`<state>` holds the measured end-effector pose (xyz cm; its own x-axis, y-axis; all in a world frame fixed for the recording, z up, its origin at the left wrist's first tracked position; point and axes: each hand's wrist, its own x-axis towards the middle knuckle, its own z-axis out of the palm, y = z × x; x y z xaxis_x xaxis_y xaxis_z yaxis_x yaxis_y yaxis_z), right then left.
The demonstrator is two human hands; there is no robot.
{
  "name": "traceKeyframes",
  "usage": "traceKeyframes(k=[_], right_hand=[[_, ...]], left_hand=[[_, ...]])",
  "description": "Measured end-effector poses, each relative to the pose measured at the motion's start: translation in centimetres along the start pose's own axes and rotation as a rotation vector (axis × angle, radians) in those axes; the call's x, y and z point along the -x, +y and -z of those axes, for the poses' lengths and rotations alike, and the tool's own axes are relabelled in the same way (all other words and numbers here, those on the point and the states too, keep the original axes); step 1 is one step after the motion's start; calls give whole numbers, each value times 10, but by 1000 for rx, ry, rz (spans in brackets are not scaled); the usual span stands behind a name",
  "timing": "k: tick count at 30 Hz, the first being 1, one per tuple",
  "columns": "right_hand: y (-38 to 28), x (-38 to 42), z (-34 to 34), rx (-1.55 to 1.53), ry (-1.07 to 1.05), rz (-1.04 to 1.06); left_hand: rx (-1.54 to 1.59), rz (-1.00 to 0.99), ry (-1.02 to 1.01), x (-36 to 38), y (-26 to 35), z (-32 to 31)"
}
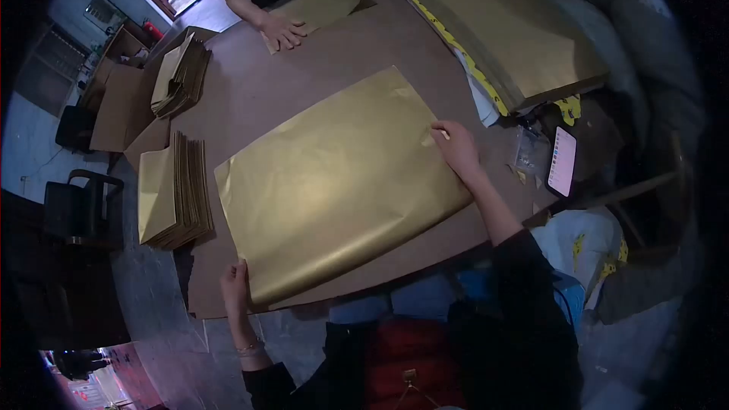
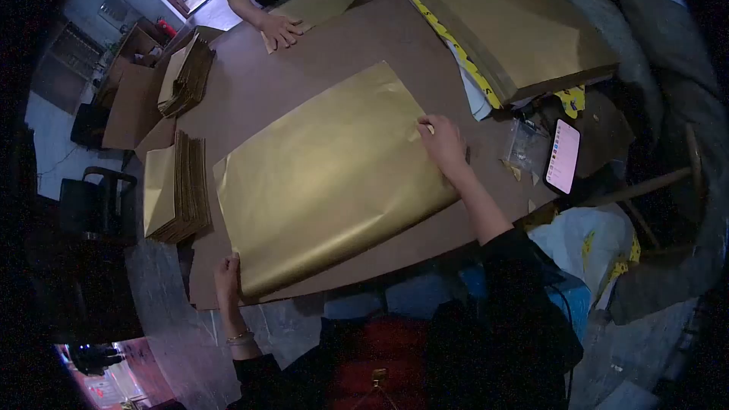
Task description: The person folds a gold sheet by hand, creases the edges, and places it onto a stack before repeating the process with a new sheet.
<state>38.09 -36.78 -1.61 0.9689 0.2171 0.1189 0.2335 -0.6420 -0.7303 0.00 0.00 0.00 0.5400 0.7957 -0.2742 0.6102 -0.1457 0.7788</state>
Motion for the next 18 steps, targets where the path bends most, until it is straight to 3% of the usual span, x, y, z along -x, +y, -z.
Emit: traceKeyframes(k=[5, 11, 14, 18], right_hand=[[-4, 3, 1, 36, -3, 6], [2, 1, -2, 63, 17, 23], [-1, 2, -3, 93, 46, 5], [-3, 3, -1, 72, 30, 7]], left_hand=[[-140, -82, 58, 15, 30, -4], [-24, -69, 32, -4, -4, -1], [-190, -42, 59, 11, 29, -3], [-143, -81, 47, 13, 31, -2]])
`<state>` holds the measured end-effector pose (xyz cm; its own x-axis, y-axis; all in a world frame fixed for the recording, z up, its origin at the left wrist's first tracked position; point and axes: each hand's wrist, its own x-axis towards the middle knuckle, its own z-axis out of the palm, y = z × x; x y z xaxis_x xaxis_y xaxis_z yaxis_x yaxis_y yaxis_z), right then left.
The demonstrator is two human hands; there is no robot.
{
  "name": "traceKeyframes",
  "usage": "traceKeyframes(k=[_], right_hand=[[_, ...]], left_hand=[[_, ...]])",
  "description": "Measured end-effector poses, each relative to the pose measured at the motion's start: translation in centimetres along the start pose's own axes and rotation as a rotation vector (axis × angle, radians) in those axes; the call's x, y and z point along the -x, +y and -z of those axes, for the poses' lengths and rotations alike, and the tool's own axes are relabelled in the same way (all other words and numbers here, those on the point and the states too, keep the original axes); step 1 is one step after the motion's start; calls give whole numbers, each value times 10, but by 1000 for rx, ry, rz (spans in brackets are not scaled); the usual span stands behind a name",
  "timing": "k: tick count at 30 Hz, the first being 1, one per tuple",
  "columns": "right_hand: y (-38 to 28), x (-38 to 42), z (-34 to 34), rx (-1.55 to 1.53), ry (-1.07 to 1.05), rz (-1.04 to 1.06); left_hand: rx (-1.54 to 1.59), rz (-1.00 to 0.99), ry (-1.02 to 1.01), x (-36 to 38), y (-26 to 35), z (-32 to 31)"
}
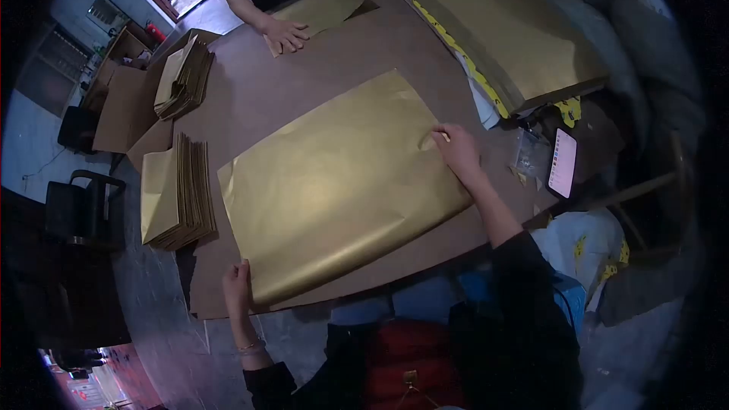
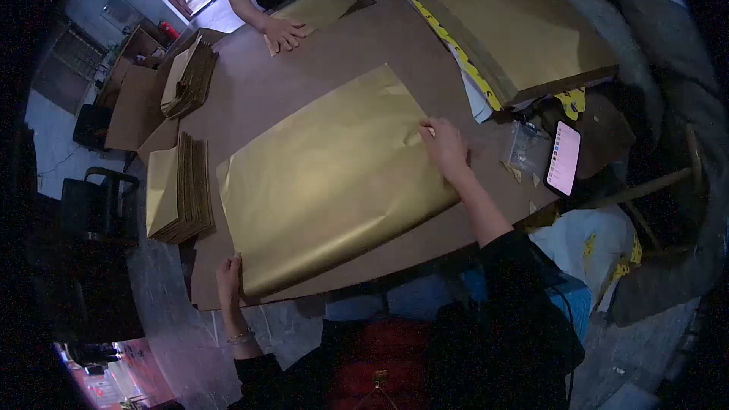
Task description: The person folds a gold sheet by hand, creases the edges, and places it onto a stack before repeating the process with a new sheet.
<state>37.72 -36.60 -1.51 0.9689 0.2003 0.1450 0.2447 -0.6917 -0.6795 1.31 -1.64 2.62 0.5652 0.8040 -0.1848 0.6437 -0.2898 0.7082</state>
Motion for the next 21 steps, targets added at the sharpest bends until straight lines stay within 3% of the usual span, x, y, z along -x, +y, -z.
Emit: traceKeyframes(k=[3, 5, 7, 9, 13, 15, 21], right_hand=[[-3, 1, 4, -56, -28, 4], [-9, 4, 10, -24, -22, 11], [2, -1, 4, -68, -44, 118], [0, -2, 5, 61, -69, 69], [5, -4, 2, -12, -74, 127], [-1, -5, 5, 34, -67, 82], [20, -12, -3, 0, -63, 154]], left_hand=[[95, 47, -26, -13, -30, -6], [68, -39, 12, -18, -48, -5], [-44, 50, 27, -17, -34, -2], [-89, 59, 5, -13, -27, -3], [40, 103, 26, -3, -8, -4], [-20, 10, 13, -8, -15, -6], [22, 32, 8, 0, 7, -3]])
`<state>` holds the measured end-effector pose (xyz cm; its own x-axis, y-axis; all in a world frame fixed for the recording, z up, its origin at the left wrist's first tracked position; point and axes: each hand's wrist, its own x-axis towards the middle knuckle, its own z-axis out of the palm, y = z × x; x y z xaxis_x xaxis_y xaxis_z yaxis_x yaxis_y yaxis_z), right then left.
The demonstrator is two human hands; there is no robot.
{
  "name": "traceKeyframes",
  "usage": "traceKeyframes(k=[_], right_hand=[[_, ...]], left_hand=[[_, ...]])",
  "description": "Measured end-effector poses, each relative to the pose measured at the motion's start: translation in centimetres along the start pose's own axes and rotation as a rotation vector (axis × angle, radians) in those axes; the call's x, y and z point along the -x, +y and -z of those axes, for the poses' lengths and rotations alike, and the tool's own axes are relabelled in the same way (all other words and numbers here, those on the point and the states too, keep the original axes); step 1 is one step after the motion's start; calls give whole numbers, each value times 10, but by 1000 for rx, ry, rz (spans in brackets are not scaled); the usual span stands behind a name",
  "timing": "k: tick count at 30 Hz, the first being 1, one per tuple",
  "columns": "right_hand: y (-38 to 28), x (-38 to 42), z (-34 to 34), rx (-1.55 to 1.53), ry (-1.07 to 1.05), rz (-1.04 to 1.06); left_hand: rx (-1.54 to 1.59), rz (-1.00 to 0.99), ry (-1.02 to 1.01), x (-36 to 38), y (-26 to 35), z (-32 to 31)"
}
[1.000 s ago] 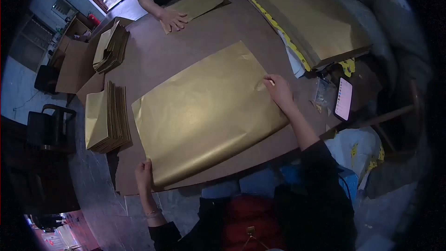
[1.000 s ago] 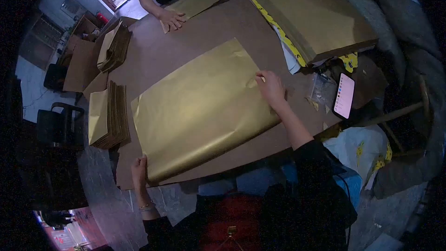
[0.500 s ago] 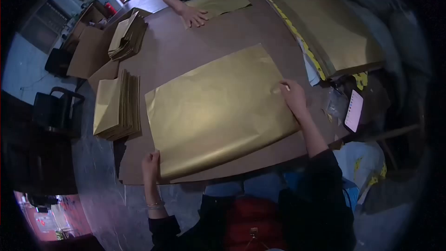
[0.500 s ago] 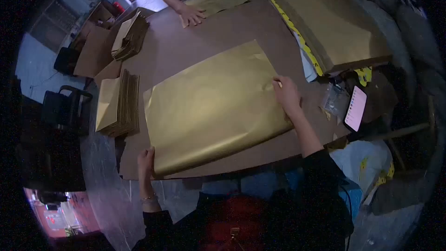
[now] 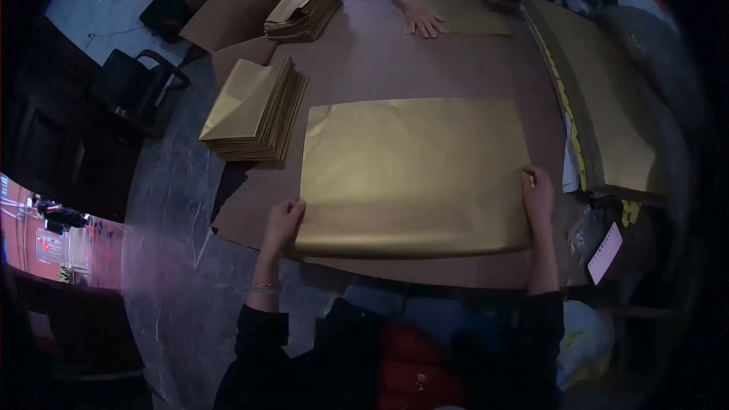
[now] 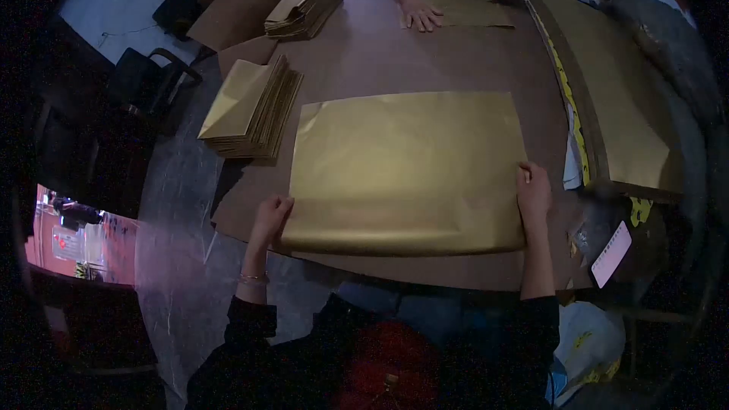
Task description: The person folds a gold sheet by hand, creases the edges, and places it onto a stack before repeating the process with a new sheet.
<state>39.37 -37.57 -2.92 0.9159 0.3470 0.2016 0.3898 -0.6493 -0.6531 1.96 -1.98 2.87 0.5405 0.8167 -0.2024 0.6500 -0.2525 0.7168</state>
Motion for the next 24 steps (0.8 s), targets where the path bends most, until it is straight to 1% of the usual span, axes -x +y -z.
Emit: traceKeyframes(k=[2, 5, 7, 12, 14, 15, 17, 18, 20, 21, 22, 24], right_hand=[[-4, 1, 2, 5, -6, 0], [-16, 4, 6, 13, -21, -34], [-13, 3, 4, 54, 38, 16], [-7, 1, 1, 64, 12, -7], [-10, 1, 3, 77, -3, -25], [-13, 2, 4, 100, 3, -26], [-18, 5, 5, 129, 16, -36], [-20, 5, 5, 101, 11, -42], [-24, 6, 7, 84, 22, -67], [-28, 6, 8, 109, 12, -80], [-30, 8, 9, 133, -1, -96], [-29, 10, 10, 98, 5, -100]], left_hand=[[-17, 65, -49, 7, 15, 4], [8, 27, -23, -5, -10, -1], [25, 18, -13, -3, -7, -2], [3, 39, -19, -6, -13, -2], [-22, 6, 11, -11, -23, -6], [-20, 2, 6, -10, -20, -7], [-65, -58, 69, -6, -14, -7], [-64, -68, 57, -4, -9, -7], [-161, 22, 13, -5, -2, -4], [-332, -17, -19, -8, -4, -1], [-335, -36, -39, -6, -2, -3], [-492, -76, 165, 0, 9, -3]])
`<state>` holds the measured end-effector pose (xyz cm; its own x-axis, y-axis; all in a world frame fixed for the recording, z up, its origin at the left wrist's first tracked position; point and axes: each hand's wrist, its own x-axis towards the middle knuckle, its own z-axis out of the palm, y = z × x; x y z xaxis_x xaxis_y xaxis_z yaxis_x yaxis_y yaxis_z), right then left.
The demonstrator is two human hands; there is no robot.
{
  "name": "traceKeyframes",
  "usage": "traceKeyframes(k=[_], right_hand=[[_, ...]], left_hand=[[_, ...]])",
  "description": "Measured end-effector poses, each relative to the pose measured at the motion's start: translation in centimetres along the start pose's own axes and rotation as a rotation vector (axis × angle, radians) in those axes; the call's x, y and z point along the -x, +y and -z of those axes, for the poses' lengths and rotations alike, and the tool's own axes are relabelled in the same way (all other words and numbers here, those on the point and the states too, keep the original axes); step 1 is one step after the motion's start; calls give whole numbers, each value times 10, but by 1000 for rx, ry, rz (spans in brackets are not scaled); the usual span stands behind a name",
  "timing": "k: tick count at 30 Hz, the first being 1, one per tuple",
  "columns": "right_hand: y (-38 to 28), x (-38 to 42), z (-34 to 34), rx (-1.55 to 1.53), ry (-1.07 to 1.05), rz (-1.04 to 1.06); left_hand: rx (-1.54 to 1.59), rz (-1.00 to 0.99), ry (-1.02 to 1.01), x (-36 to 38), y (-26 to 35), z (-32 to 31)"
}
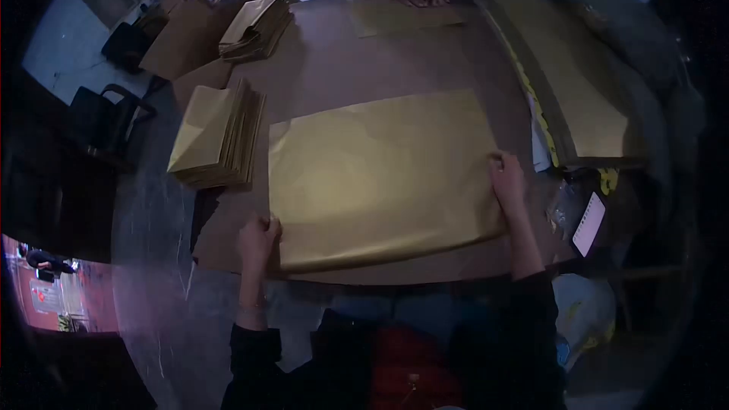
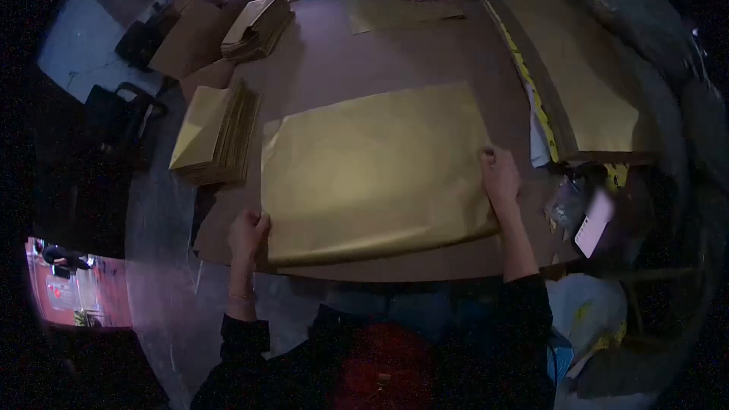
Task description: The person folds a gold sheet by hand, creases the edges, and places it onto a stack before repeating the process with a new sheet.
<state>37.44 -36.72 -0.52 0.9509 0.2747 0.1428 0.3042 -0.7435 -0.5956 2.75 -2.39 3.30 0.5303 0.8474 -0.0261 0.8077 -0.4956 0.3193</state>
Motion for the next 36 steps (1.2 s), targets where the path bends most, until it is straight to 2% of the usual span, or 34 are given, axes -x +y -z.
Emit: traceKeyframes(k=[2, 4, 6, 8, 10, 12, 14, 16, 20, 22, 23, 24, 26, 28, 29, 31, 34, 36], right_hand=[[5, -2, -5, -53, 44, 51], [5, -2, -5, 25, 36, 25], [2, -1, -4, -8, 24, 18], [0, -1, -2, -86, 11, -2], [-1, -1, -5, 3, 45, 16], [0, -1, -2, -33, 15, -15], [1, -1, -3, 3, 23, 8], [1, 0, -4, 3, 30, 15], [14, -5, -12, -36, 44, 91], [8, -5, -7, -19, 18, 50], [7, -6, -5, -24, -5, 79], [7, -6, -2, -27, -29, 92], [8, -9, -4, -34, -70, 125], [13, -12, -6, 3, -55, 84], [27, -16, -13, -17, -20, 163], [31, -21, -14, -38, -66, 129], [18, -15, -8, -13, -93, 74], [5, -12, 1, 31, -75, 62]], left_hand=[[-21, 5, -52, -2, 15, 7], [-64, -514, 264, -7, 16, 5], [-19, -573, 218, -13, 20, 1], [66, -765, -88, -27, 12, -10], [141, -750, -138, -33, 9, -16], [58, -734, -161, -36, 8, -18], [-17, -716, -113, -23, 35, -6], [-78, -529, -204, -16, 61, 2], [-234, -577, -51, -13, 73, -15], [-195, -588, -104, -16, 77, -16], [-257, -644, -32, -16, 75, -19], [-258, -609, -27, -15, 75, -19], [-271, -659, -73, -17, 75, -15], [-291, -611, -101, -24, 74, -19], [-131, -655, -166, -28, 74, -19], [92, -708, -211, -33, 79, -17], [-39, -590, -297, -32, 101, -9], [-33, -633, -233, -36, 97, -19]])
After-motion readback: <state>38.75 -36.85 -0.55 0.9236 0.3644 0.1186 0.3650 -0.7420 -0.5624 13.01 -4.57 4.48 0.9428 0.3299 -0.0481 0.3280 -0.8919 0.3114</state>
